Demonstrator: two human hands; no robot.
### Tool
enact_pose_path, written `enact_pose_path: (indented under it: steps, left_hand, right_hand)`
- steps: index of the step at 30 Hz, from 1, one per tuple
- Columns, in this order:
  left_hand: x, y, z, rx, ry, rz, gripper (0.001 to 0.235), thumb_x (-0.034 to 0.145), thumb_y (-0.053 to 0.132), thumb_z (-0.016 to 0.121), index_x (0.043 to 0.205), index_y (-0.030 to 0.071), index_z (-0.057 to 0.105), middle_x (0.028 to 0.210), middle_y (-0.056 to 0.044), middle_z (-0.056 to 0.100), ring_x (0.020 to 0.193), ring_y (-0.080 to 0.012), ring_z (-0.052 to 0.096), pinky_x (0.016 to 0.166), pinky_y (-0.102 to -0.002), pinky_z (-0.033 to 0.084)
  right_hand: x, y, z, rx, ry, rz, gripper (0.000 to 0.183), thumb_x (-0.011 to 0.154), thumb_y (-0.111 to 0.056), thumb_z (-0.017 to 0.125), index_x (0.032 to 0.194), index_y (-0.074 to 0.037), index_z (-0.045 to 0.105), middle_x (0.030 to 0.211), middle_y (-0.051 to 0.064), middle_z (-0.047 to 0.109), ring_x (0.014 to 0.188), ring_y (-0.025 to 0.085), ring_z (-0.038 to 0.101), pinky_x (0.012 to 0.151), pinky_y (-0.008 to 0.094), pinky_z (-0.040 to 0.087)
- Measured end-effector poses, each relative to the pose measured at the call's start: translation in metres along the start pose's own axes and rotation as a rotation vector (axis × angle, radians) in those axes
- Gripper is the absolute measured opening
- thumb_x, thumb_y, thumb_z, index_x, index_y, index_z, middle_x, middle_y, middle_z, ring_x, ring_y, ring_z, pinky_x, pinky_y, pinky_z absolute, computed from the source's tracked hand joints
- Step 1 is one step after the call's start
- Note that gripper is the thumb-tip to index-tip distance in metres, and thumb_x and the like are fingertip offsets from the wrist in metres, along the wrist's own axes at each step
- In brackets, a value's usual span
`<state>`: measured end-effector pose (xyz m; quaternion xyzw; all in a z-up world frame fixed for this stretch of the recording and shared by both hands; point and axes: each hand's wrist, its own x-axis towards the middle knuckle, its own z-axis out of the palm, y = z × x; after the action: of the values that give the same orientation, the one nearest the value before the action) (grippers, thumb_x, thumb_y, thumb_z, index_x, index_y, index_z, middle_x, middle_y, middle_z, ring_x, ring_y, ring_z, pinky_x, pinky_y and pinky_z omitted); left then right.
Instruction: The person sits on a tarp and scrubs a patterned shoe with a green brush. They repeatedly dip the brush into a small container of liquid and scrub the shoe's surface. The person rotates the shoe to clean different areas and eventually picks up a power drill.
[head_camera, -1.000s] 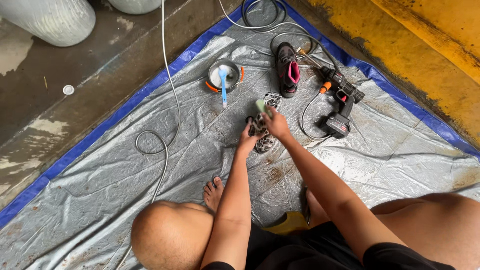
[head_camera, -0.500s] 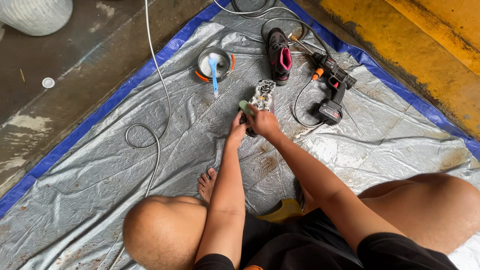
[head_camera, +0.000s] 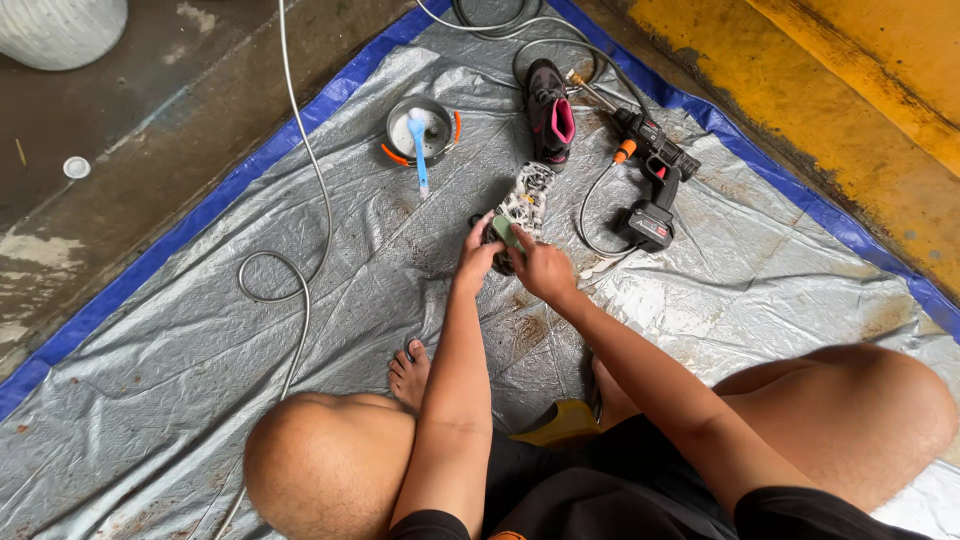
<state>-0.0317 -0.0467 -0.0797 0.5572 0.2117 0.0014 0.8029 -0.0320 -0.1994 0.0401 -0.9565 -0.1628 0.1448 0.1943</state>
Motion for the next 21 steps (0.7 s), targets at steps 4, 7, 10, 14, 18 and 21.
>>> enact_pose_path:
  steps: [4, 7, 10, 14, 18, 21]
  left_hand:
    - [0.027, -0.045, -0.011, -0.008, 0.011, -0.016, 0.084, 0.09, -0.001, 0.083, 0.166, 0.015, 0.053, 0.15, -0.021, 0.067, 0.14, -0.0353, 0.063, 0.118, -0.05, 0.052]
    - [-0.01, 0.011, 0.013, -0.003, 0.089, -0.005, 0.076, 0.098, 0.003, 0.073, 0.169, 0.011, 0.045, 0.157, -0.028, 0.059, 0.148, -0.0397, 0.056, 0.124, -0.053, 0.047]
    - [-0.002, 0.016, 0.005, -0.069, 0.156, 0.014, 0.083, 0.106, 0.013, 0.074, 0.176, 0.017, 0.03, 0.161, -0.029, 0.055, 0.152, -0.0445, 0.052, 0.124, -0.059, 0.046]
    - [0.019, 0.011, 0.002, -0.168, 0.201, -0.138, 0.071, 0.108, 0.024, 0.075, 0.168, 0.038, 0.041, 0.17, -0.019, 0.04, 0.136, -0.0487, 0.058, 0.087, -0.067, 0.065]
    - [0.023, 0.007, -0.01, -0.256, 0.105, -0.121, 0.095, 0.102, 0.013, 0.081, 0.175, 0.036, 0.025, 0.165, -0.017, 0.038, 0.125, -0.0322, 0.06, 0.082, -0.051, 0.069]
    - [0.021, 0.002, -0.008, -0.242, 0.083, -0.134, 0.101, 0.099, 0.008, 0.084, 0.175, 0.034, 0.022, 0.164, -0.014, 0.044, 0.123, -0.0366, 0.063, 0.079, -0.06, 0.068]
  right_hand:
    - [0.052, -0.007, 0.016, -0.033, 0.002, -0.006, 0.052, 0.111, -0.048, 0.052, 0.159, -0.032, 0.058, 0.103, 0.025, 0.08, 0.1, 0.049, 0.079, 0.091, 0.062, 0.062]
    - [0.08, -0.009, 0.02, 0.03, 0.022, 0.013, 0.049, 0.108, -0.048, 0.056, 0.155, -0.036, 0.062, 0.104, 0.026, 0.081, 0.103, 0.049, 0.079, 0.093, 0.06, 0.063]
    - [0.079, -0.019, -0.007, 0.563, 0.09, 0.174, 0.05, 0.107, -0.058, 0.065, 0.148, -0.028, 0.07, 0.124, 0.029, 0.078, 0.121, 0.051, 0.072, 0.104, 0.062, 0.057]
    - [0.062, 0.005, -0.026, 0.654, 0.065, 0.259, 0.067, 0.091, -0.055, 0.086, 0.153, -0.037, 0.067, 0.128, 0.026, 0.077, 0.128, 0.043, 0.071, 0.107, 0.05, 0.056]
    - [0.036, 0.011, -0.039, 0.546, 0.027, 0.162, 0.062, 0.093, -0.043, 0.084, 0.152, -0.041, 0.066, 0.129, 0.025, 0.077, 0.129, 0.043, 0.07, 0.109, 0.05, 0.057]
    - [0.03, 0.016, -0.05, 0.478, 0.03, 0.102, 0.06, 0.091, -0.036, 0.085, 0.149, -0.037, 0.069, 0.124, 0.025, 0.078, 0.124, 0.045, 0.072, 0.105, 0.052, 0.059]
